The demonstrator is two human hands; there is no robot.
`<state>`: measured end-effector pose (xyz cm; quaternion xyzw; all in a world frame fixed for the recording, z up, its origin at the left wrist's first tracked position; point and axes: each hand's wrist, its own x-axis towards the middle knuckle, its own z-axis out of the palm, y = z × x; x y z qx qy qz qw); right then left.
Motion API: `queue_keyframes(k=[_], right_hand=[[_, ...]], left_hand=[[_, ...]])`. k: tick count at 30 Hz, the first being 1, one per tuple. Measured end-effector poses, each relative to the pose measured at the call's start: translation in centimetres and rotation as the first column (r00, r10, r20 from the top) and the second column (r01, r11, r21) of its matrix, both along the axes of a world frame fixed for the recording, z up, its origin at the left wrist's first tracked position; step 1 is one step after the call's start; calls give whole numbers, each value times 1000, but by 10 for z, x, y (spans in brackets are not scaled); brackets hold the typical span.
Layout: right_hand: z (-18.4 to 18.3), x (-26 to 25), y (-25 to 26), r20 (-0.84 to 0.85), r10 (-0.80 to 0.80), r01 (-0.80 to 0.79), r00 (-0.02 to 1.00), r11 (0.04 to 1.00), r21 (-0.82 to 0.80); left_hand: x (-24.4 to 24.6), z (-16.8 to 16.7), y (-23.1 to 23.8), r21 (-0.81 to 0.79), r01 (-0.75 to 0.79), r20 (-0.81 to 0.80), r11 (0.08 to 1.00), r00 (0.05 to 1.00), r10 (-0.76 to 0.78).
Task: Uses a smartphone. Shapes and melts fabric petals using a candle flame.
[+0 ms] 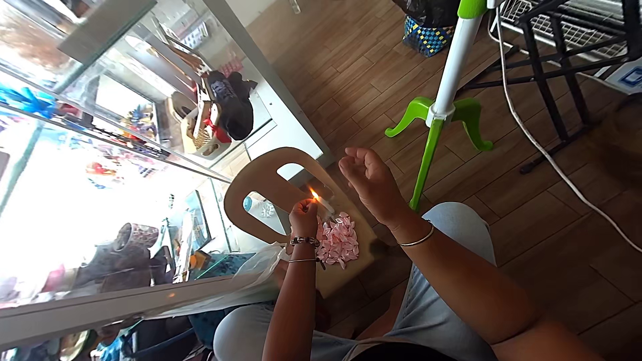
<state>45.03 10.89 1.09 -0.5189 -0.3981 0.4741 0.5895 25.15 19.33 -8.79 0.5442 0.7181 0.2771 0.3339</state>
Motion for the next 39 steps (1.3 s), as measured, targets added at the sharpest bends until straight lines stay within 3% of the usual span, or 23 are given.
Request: queue_keyframes(k=[10,16,23,28,34,39], right_hand=[[-3,-5,3,27,6,-6,1000,1000,4],[-7,-17,9,46,15,-14,999,1000,-8],[-19,-55,21,256,205,-219,945,975,29],[-26,-94,23,182,400,-410,898,912,18],[-26,-124,18,70,444,-449,893,889,93],[-29,-135,17,65,447,-452,892,884,117]], left_hand=[[2,1,-7,31,43,29,999,999,-44],[-14,12,-4,7,-9,36,1000,999,9],[-50,60,-52,58,-25,404,998,915,-1],[-75,69,-69,163,-2,645,987,757,-105],[-94,68,-74,299,54,659,953,710,-248],[-110,68,-78,342,74,586,937,762,-274]])
